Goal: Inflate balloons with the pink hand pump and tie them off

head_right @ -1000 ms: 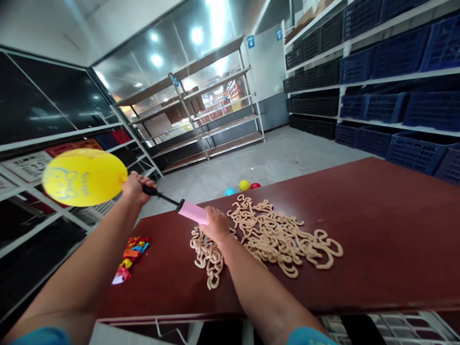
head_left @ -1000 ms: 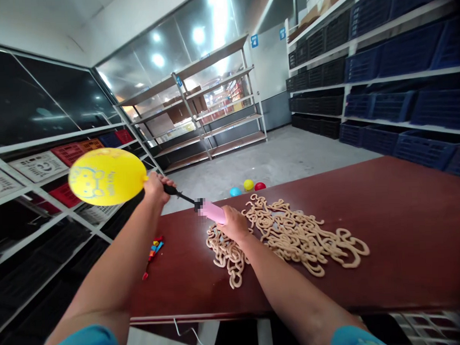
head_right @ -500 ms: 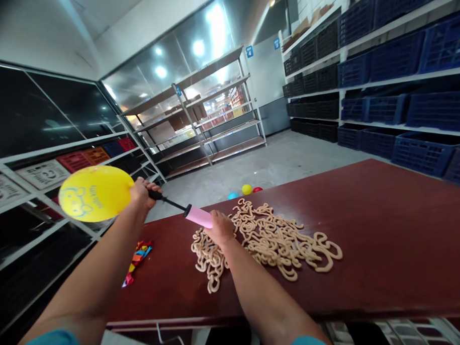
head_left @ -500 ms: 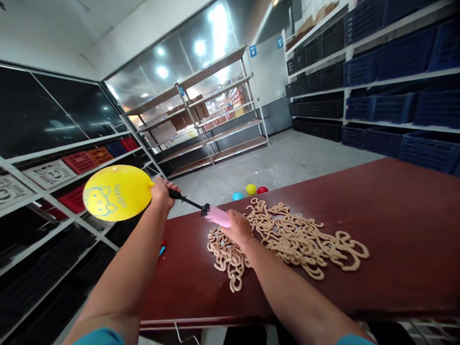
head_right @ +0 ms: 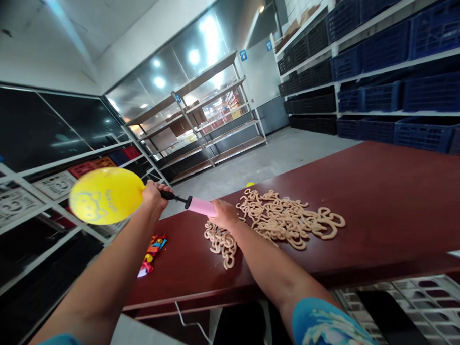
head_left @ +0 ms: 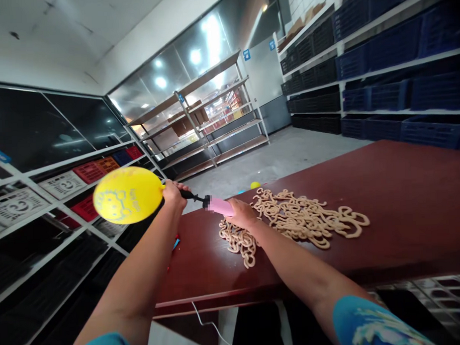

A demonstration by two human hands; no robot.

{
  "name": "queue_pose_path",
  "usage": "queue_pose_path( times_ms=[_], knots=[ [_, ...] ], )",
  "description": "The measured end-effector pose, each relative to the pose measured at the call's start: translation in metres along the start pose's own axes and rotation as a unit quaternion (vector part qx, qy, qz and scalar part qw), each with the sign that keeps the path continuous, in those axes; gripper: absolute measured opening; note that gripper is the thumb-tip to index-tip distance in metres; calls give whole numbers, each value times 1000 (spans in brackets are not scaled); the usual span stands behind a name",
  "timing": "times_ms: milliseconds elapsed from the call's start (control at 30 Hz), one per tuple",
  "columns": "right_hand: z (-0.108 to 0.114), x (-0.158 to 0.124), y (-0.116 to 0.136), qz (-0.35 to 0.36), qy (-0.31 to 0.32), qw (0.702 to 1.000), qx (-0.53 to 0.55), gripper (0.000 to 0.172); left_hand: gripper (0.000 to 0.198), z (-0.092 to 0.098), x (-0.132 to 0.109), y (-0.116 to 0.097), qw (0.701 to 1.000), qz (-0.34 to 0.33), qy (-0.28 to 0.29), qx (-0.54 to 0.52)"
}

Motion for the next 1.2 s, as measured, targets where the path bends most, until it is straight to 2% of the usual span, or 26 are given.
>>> queue_pose_path(
  times_ms=[167, 267, 333, 433, 533, 667, 767, 833, 933, 1100, 1200],
  knots=[
    [2, -1, -9, 26, -23, 999, -2, 40, 31, 11, 19, -57, 999, -14, -5, -44],
    [3, -3, -15, 14, -23, 999, -20, 35, 32, 17, 31, -65, 998, -8, 3, -57],
    [5, -5, -19, 0, -23, 999, -36, 31, 32, 18, 35, -55, 998, -5, 5, -59],
    [9, -6, -21, -19, -16, 998, -55, 26, 33, 15, 33, -26, 998, 7, 9, -58],
    [10, -8, -20, -24, 7, 998, -64, 25, 36, 7, 22, 11, 996, 51, 26, -67],
    [7, -10, -18, -47, 29, 996, -74, 32, 41, -1, 3, 54, 991, 97, 48, -78],
    [4, -11, -15, -61, 48, 993, -85, 37, 43, -1, -3, 71, 988, 112, 63, -88],
    [3, -11, -13, -55, 54, 993, -92, 37, 43, 3, 2, 72, 987, 118, 65, -89],
    [4, -10, -12, -44, 61, 992, -97, 34, 42, 8, 19, 56, 987, 120, 64, -80],
    [7, -10, -12, -57, 57, 992, -97, 37, 38, 17, 55, -3, 992, 78, 63, -78],
    [6, -11, -12, -56, 60, 993, -88, 39, 37, 24, 67, -32, 993, 57, 69, -80]
  ],
)
Point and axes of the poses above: each hand's wrist, its own x-axis towards the middle knuckle, its own z-axis out of the back of the hand, y = z × x, the point moved 3 cm from there along x, towards the middle knuckle, and after that the axes turned 9 degrees about -y, right-handed, at the moved point
